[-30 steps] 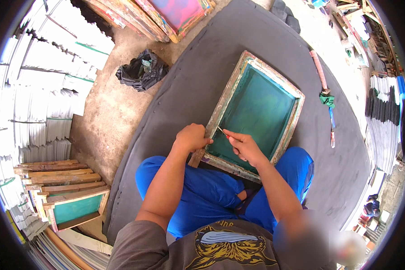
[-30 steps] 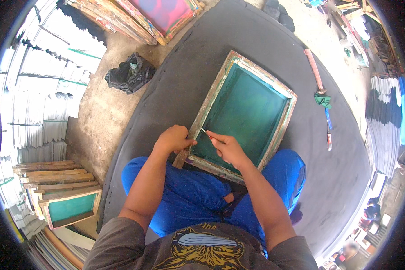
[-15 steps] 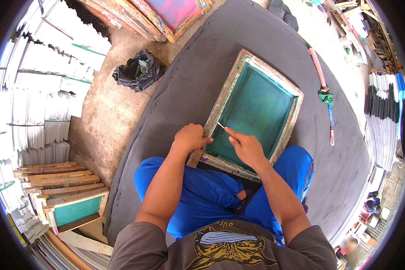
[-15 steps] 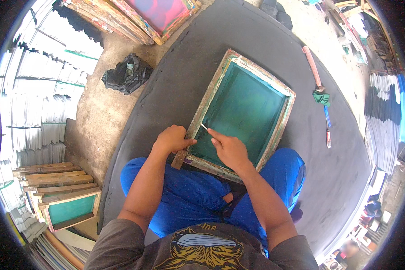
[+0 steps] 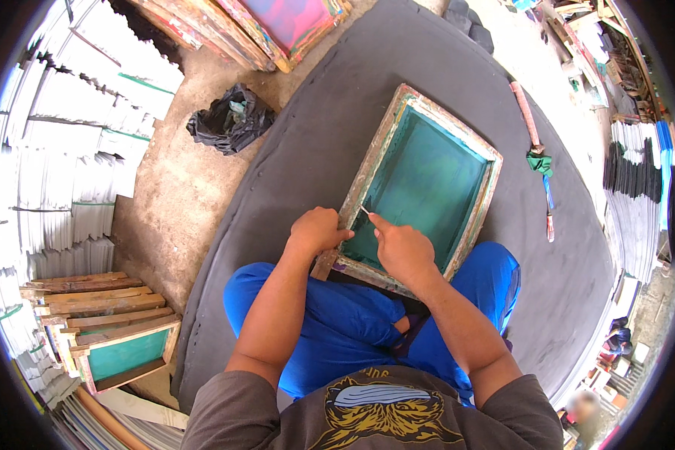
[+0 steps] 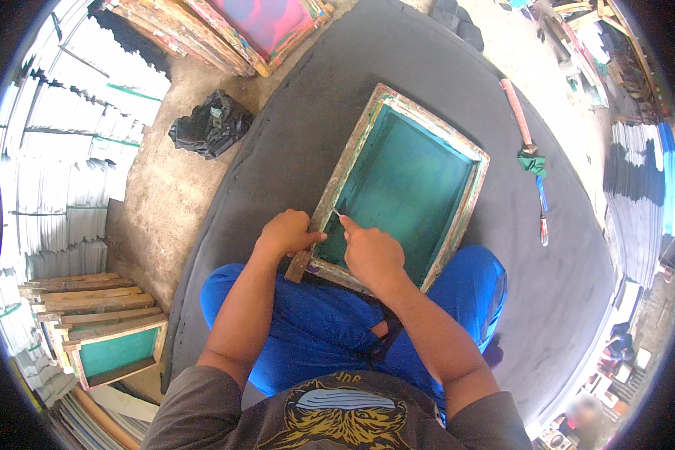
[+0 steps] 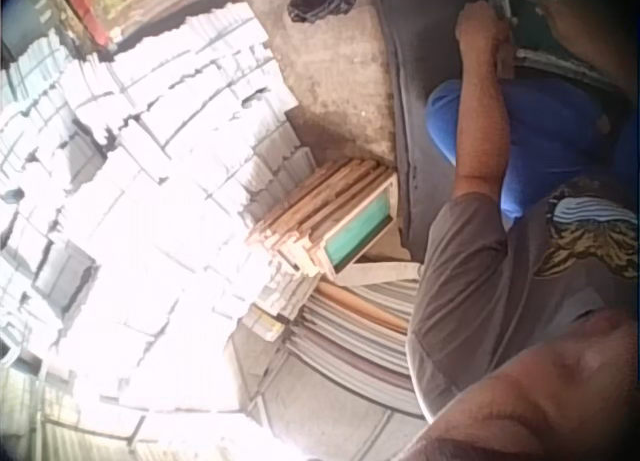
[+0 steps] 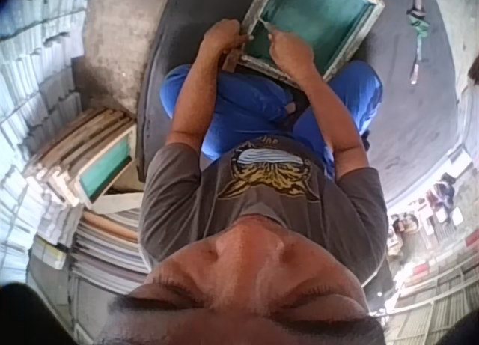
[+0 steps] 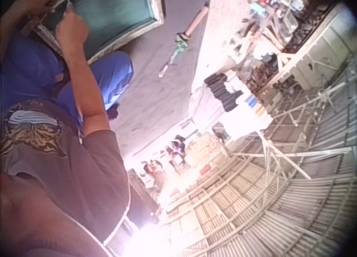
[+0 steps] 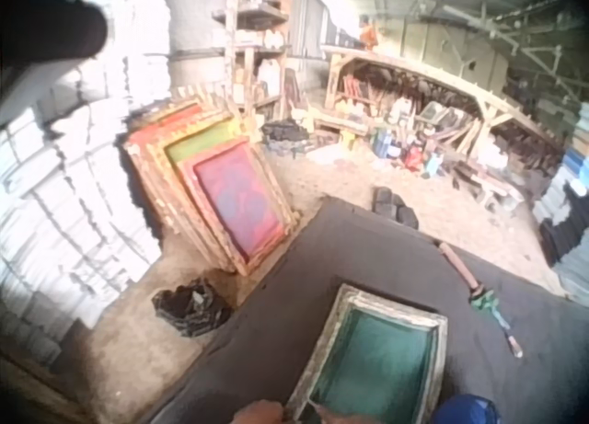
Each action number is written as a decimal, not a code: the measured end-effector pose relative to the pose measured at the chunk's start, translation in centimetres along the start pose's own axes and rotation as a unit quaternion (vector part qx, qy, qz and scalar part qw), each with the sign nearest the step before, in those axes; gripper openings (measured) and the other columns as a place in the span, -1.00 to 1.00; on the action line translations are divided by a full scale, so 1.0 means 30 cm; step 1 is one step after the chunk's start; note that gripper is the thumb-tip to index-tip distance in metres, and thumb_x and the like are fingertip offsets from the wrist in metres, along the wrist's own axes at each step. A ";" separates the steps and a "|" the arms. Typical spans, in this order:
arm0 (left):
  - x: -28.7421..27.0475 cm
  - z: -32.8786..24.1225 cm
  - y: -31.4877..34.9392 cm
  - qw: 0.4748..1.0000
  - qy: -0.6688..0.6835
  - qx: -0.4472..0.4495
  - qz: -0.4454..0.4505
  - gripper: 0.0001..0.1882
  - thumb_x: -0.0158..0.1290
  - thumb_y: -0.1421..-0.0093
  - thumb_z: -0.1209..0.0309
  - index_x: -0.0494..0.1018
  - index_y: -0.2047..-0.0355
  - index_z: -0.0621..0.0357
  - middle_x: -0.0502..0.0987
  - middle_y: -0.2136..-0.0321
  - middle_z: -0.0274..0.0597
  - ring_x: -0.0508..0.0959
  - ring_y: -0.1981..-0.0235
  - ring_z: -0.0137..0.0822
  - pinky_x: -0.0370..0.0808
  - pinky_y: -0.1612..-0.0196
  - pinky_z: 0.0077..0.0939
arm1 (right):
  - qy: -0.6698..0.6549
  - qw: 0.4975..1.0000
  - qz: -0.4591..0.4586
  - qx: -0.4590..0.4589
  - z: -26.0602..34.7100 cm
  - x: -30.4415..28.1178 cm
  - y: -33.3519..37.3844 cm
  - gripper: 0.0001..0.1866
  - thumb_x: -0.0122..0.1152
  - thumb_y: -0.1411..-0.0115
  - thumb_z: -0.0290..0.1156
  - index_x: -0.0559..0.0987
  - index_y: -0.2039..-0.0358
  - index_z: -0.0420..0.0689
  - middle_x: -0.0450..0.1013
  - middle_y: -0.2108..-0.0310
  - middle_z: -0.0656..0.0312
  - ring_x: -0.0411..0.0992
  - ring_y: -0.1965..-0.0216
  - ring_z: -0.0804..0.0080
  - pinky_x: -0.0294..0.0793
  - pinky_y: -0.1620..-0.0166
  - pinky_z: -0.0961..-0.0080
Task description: The person sits on the floor and scrapes dried green material from the edges of a rectangular screen printing frame using a small metal tool. They work along the frame edges, removing residue and occasionally adjusting the frame's position.
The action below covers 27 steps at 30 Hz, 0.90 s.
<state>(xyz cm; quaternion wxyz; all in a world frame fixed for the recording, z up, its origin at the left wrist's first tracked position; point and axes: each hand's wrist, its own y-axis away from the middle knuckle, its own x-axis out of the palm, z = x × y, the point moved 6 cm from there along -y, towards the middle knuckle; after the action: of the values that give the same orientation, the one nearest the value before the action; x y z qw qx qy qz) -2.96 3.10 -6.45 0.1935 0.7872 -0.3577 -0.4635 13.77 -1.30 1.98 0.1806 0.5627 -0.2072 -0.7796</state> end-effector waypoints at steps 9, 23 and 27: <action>0.017 -0.005 0.005 0.999 -0.028 0.011 -0.027 -0.46 0.28 -0.21 -0.05 0.70 0.40 0.30 0.69 0.46 0.13 0.74 0.29 0.06 0.65 0.16 -0.03 | 0.094 0.994 0.041 0.030 0.105 0.027 -0.007 -0.50 0.04 -0.40 -0.34 0.48 -0.34 -0.06 0.65 0.30 -0.15 0.65 0.27 -0.18 0.64 0.19 -0.11; 0.001 -0.025 0.015 0.999 -0.036 -0.012 -0.006 -0.45 0.32 -0.19 -0.07 0.70 0.28 0.30 0.69 0.26 0.23 0.71 0.15 0.19 0.64 0.07 0.01 | -0.040 0.998 0.038 0.007 -0.021 0.055 0.001 -0.56 0.06 -0.47 -0.27 0.54 -0.31 0.01 0.63 0.24 -0.23 0.62 0.18 -0.23 0.59 0.02 -0.02; -0.004 -0.031 0.011 0.999 -0.038 -0.006 -0.009 -0.45 0.32 -0.19 -0.06 0.70 0.29 0.31 0.69 0.28 0.23 0.71 0.16 0.19 0.64 0.08 0.02 | -0.291 0.956 -0.001 -0.023 -0.130 0.164 -0.040 -0.56 0.08 -0.47 -0.24 0.53 -0.32 0.09 0.64 0.25 -0.20 0.61 0.26 -0.25 0.58 0.12 -0.02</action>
<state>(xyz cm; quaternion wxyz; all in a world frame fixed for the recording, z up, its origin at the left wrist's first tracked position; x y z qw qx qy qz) -2.33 2.95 -5.72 0.1807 0.7710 -0.3549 -0.4970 15.94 -3.30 -3.70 0.1247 0.3070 -0.2321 -0.9145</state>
